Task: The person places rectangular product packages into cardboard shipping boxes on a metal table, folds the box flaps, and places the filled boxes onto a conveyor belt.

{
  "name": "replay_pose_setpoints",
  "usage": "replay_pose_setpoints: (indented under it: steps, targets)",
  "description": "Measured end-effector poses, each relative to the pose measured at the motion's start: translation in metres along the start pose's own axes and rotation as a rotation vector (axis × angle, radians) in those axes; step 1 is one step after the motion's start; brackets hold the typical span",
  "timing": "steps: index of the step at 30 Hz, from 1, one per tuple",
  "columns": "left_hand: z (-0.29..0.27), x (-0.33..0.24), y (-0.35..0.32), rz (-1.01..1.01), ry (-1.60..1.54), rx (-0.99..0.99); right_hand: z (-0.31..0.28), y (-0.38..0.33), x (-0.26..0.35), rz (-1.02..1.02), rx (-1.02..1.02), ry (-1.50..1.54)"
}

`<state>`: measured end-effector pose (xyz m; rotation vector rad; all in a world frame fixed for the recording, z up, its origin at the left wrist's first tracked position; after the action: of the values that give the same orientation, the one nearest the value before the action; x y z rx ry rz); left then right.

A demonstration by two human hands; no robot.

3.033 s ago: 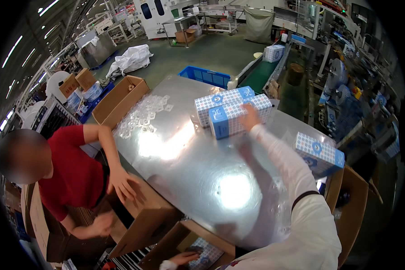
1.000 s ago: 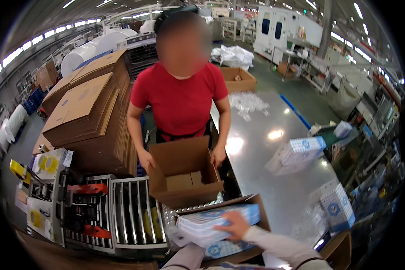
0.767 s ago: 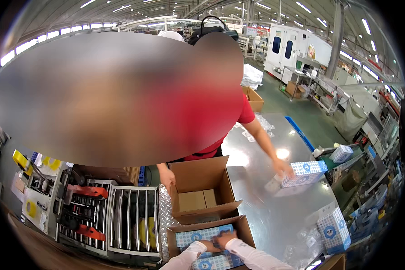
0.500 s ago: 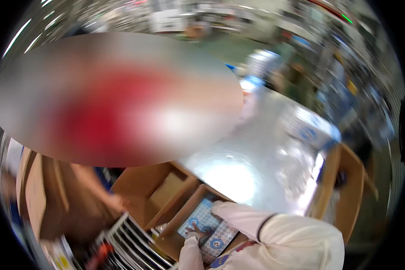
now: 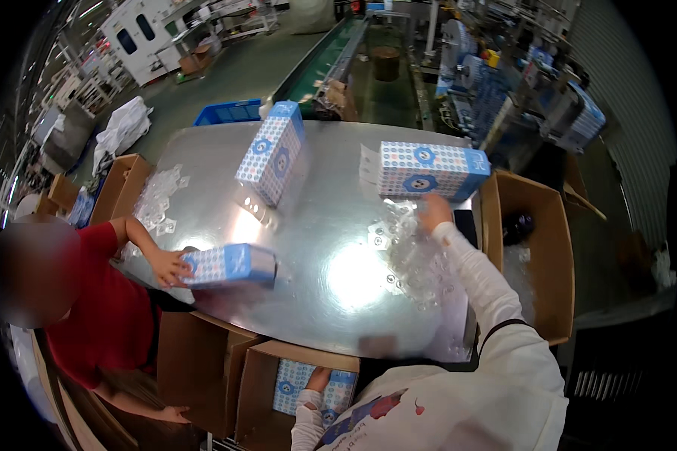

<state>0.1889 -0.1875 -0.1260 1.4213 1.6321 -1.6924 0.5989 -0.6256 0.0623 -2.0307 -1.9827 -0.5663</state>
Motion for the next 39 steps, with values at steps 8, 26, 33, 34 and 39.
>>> replay_pose_setpoints:
  steps: [8, 26, 33, 34, 39]
  targets:
    - [-0.011, -0.021, -0.021, -0.349, -0.051, -0.033, 0.080, 0.043, -0.145, 0.456, 0.361, 0.157]
    - [-0.082, -0.060, -0.210, 0.074, 0.101, -0.789, -0.066, -0.018, -0.078, 0.084, -0.108, 0.942]
    - [-0.026, -0.237, -0.130, 0.461, -0.843, -0.459, 0.020, -0.318, 0.302, -0.246, 0.953, 1.200]
    - [-0.022, -0.222, -0.123, 0.422, -0.965, -0.524, 0.037, -0.338, 0.318, -0.233, 0.956, 1.267]
    - [-0.022, -0.180, -0.122, 0.292, -1.073, -0.659, 0.058, -0.323, 0.317, -0.210, 1.147, 1.164]
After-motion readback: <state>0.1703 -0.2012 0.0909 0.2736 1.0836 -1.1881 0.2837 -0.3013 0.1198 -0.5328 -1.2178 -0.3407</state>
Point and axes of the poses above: each hand's wrist, its own y-axis towards the middle knuckle, its own z-axis out of the palm, x = y × z, the point moved 10 cm from there along y, towards the middle knuckle, and after that the axes turned 5 degrees about x, right-handed, at the moved point
